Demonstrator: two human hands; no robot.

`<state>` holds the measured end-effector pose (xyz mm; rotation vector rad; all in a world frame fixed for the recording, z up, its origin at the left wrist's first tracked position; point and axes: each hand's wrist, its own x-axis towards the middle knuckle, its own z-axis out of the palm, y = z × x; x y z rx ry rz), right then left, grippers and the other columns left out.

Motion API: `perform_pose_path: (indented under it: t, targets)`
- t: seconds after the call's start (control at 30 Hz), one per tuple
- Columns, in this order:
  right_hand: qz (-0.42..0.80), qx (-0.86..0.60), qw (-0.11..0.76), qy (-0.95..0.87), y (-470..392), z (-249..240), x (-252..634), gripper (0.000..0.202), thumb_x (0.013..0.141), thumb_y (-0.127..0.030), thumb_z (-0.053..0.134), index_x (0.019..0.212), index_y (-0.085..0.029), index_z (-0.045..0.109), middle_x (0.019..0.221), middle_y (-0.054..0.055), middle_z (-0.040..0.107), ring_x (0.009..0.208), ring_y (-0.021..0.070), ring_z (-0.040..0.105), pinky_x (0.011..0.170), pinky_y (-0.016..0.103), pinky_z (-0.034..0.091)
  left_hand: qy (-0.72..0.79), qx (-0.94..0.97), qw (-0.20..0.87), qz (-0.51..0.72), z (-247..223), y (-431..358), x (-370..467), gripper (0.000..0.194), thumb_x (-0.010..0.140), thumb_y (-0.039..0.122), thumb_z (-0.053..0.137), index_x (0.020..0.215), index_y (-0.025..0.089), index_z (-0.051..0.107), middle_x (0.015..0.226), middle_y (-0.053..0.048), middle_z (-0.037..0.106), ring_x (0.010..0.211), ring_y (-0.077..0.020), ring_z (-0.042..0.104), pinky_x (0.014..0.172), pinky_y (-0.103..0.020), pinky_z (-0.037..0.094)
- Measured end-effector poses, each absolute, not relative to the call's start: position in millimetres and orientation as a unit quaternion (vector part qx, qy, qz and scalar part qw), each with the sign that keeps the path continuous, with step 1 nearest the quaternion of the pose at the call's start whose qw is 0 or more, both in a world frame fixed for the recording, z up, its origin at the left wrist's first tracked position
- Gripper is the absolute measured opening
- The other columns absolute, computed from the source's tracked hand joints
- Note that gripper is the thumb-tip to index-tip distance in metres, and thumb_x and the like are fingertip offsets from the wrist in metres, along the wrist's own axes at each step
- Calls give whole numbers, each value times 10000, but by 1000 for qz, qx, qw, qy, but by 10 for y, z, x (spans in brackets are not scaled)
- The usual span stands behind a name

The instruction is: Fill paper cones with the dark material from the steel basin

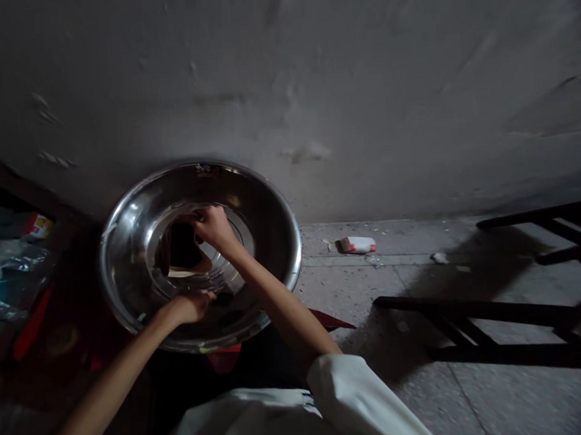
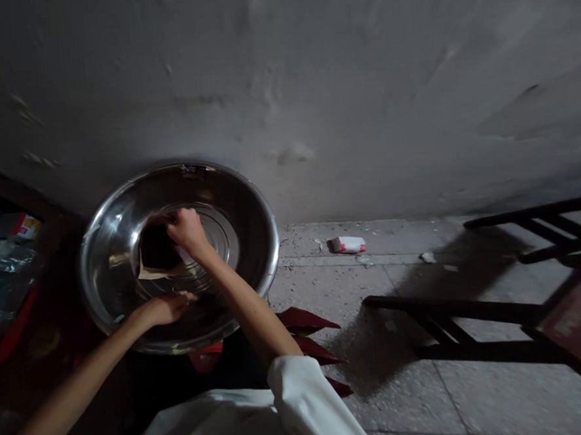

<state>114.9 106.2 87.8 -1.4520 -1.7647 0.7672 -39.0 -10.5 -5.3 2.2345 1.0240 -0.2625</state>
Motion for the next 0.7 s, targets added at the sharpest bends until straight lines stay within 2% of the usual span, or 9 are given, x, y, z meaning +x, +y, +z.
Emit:
perform_pose_path:
  t: [0.07, 0.13, 0.27, 0.33, 0.5, 0.63, 0.7]
  targets:
    - [320, -538, 407, -666, 1139, 774, 1114, 236, 876, -161, 592, 964, -99, 802, 998, 139, 785, 865, 189, 693, 764, 229, 433, 370, 855, 348, -102, -377, 60, -308, 509, 939, 244, 442, 1422, 134, 561, 1526, -142, 489, 1431, -280, 441, 1166, -417, 343]
    - [348, -515, 449, -642, 1187, 641, 1080, 255, 874, -153, 591, 1013, -105, 799, 985, 94, 792, 880, 173, 702, 780, 210, 446, 320, 862, 380, -103, -652, 188, -209, 551, 980, 313, 423, 1472, 76, 495, 1587, -165, 385, 1514, -289, 291, 1235, -457, 228]
    - [383, -479, 499, -612, 1241, 367, 1071, 259, 852, -170, 619, 1028, -110, 798, 983, 73, 791, 908, 166, 708, 819, 208, 469, 236, 882, 403, -65, -1021, 285, -87, 563, 1029, 379, 371, 1510, 95, 442, 1599, -155, 373, 1536, -224, 238, 1280, -418, 72]
    - [395, -456, 520, -604, 1248, 268, 1103, 271, 843, -145, 606, 1034, -117, 796, 1008, 73, 790, 929, 159, 707, 841, 207, 475, 236, 882, 402, -65, -1142, 261, -82, 595, 1027, 384, 379, 1539, 82, 384, 1623, -164, 320, 1548, -222, 195, 1281, -426, 20]
    - [406, -430, 535, -603, 1240, 175, 1245, 265, 854, -142, 590, 1010, -162, 803, 977, 39, 794, 871, 140, 701, 803, 203, 482, 258, 851, 442, -118, -1255, 118, -128, 646, 1043, 400, 287, 1592, 64, 245, 1667, -161, 202, 1567, -235, 76, 1280, -438, 4]
    - [375, -449, 544, -601, 1255, 138, 1367, 212, 858, -167, 615, 914, -169, 819, 762, -5, 765, 692, 124, 657, 672, 197, 450, 233, 816, 505, -155, -1192, 31, -169, 627, 1047, 391, 282, 1596, 90, 247, 1683, -123, 165, 1565, -258, 54, 1279, -427, 43]
    - [361, -459, 552, -595, 1261, 116, 1408, 192, 862, -181, 626, 849, -175, 818, 718, -14, 751, 656, 123, 646, 640, 202, 437, 236, 805, 522, -151, -1144, 21, -194, 610, 1058, 393, 253, 1597, 108, 256, 1685, -108, 165, 1564, -257, 69, 1277, -428, 61]
